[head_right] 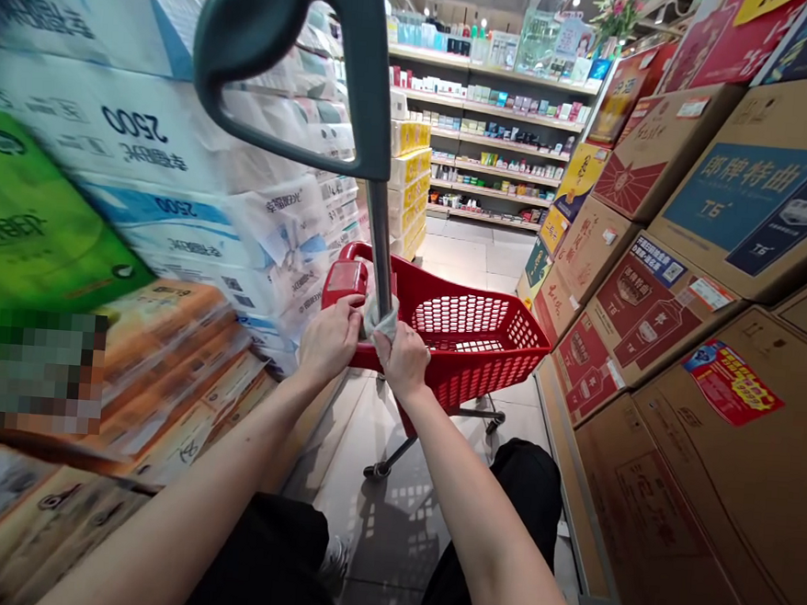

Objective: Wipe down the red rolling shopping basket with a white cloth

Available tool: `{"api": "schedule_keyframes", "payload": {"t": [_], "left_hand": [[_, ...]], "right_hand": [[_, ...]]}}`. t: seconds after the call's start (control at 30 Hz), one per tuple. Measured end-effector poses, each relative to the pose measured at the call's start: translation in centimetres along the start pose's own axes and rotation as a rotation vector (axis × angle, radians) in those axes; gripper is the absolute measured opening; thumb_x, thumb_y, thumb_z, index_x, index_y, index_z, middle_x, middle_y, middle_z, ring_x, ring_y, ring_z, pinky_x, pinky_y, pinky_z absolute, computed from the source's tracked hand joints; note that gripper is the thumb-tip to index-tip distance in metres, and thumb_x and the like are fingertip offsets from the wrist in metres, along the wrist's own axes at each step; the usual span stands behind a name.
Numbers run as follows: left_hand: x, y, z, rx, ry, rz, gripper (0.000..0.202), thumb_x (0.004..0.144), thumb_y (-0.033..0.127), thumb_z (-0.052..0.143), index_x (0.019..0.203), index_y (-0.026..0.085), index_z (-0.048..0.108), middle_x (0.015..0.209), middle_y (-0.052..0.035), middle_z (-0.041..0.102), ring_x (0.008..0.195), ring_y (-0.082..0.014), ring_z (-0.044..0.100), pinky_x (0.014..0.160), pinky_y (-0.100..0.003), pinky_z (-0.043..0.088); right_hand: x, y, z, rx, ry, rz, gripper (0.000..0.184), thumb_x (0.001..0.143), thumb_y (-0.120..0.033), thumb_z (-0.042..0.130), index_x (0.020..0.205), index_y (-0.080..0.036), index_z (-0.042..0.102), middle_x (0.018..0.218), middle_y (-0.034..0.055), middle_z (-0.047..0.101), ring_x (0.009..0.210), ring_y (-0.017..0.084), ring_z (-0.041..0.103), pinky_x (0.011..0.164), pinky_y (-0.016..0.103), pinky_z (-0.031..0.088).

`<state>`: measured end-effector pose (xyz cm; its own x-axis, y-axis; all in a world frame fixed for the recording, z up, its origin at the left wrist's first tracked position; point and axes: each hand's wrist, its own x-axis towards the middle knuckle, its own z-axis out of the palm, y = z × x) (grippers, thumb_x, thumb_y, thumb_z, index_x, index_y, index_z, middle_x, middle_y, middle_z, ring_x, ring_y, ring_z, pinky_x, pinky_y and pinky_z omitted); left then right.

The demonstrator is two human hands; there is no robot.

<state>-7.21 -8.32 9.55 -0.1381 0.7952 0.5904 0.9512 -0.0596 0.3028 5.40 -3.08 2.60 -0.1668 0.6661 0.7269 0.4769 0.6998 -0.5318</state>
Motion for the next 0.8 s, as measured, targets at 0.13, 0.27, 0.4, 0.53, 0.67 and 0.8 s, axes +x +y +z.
{"api": "schedule_keyframes", "payload": {"t": [0.13, 0.27, 0.4, 0.53, 0.67, 0.8], "left_hand": [[0.1, 0.2, 0.2, 0.069, -0.03, -0.009, 0.038, 0.092, 0.03, 0.028, 0.119, 0.015, 0.05, 0.094, -0.0127, 0.066, 0.092, -0.0261, 0.06, 0.081, -0.037, 0.043], [0.3, 0.6, 0.6, 0.117, -0.032, 0.007, 0.038, 0.091, 0.028, 0.028, 0.118, 0.014, 0.051, 0.093, -0.0131, 0.067, 0.093, -0.0266, 0.06, 0.09, -0.04, 0.04], [0.4, 1.2, 1.2, 0.103, -0.028, 0.041, 0.038, 0.091, 0.026, 0.029, 0.121, 0.017, 0.05, 0.09, -0.0093, 0.069, 0.09, -0.024, 0.062, 0.102, -0.043, 0.03], [0.5, 1.7, 1.6, 0.129, -0.042, 0.056, 0.039, 0.09, 0.026, 0.029, 0.124, 0.017, 0.048, 0.085, -0.0073, 0.07, 0.087, -0.0234, 0.064, 0.103, -0.042, 0.029], [0.6, 2.3, 1.6, 0.219, -0.09, 0.069, 0.036, 0.088, 0.022, 0.03, 0.117, 0.015, 0.05, 0.083, -0.0079, 0.07, 0.083, -0.0228, 0.064, 0.101, -0.039, 0.031], [0.7, 3.2, 1.8, 0.287, -0.11, 0.091, 0.035, 0.085, 0.02, 0.032, 0.115, 0.015, 0.05, 0.082, -0.0075, 0.071, 0.081, -0.0224, 0.065, 0.1, -0.038, 0.032]], "right_hand": [[1.1, 1.3, 0.0, 0.075, -0.046, -0.045, 0.05, 0.098, -0.049, 0.02, 0.082, -0.02, 0.057, 0.075, 0.007, 0.063, 0.069, 0.019, 0.059, 0.064, 0.028, 0.04], [1.3, 2.1, 0.0, 0.111, -0.001, 0.065, 0.056, 0.099, -0.048, 0.013, 0.074, -0.021, 0.056, 0.065, 0.0045, 0.059, 0.061, 0.017, 0.057, 0.058, 0.026, 0.037], [0.3, 2.3, -1.0, 0.037, -0.031, -0.014, 0.047, 0.097, -0.05, 0.023, 0.085, -0.019, 0.056, 0.074, 0.0066, 0.062, 0.069, 0.019, 0.058, 0.064, 0.027, 0.039], [-0.1, 2.4, -1.9, -0.05, -0.04, -0.058, 0.045, 0.092, -0.057, 0.038, 0.091, -0.016, 0.056, 0.08, 0.0085, 0.063, 0.076, 0.02, 0.058, 0.068, 0.028, 0.039], [0.9, 3.0, -2.2, -0.001, -0.09, -0.016, 0.05, 0.094, -0.057, 0.028, 0.084, -0.02, 0.059, 0.075, 0.0043, 0.064, 0.07, 0.016, 0.058, 0.062, 0.023, 0.035], [1.6, 4.4, -2.1, 0.073, -0.103, 0.071, 0.062, 0.094, -0.061, 0.019, 0.071, -0.02, 0.059, 0.064, 0.0022, 0.06, 0.06, 0.014, 0.055, 0.055, 0.022, 0.03]]}}
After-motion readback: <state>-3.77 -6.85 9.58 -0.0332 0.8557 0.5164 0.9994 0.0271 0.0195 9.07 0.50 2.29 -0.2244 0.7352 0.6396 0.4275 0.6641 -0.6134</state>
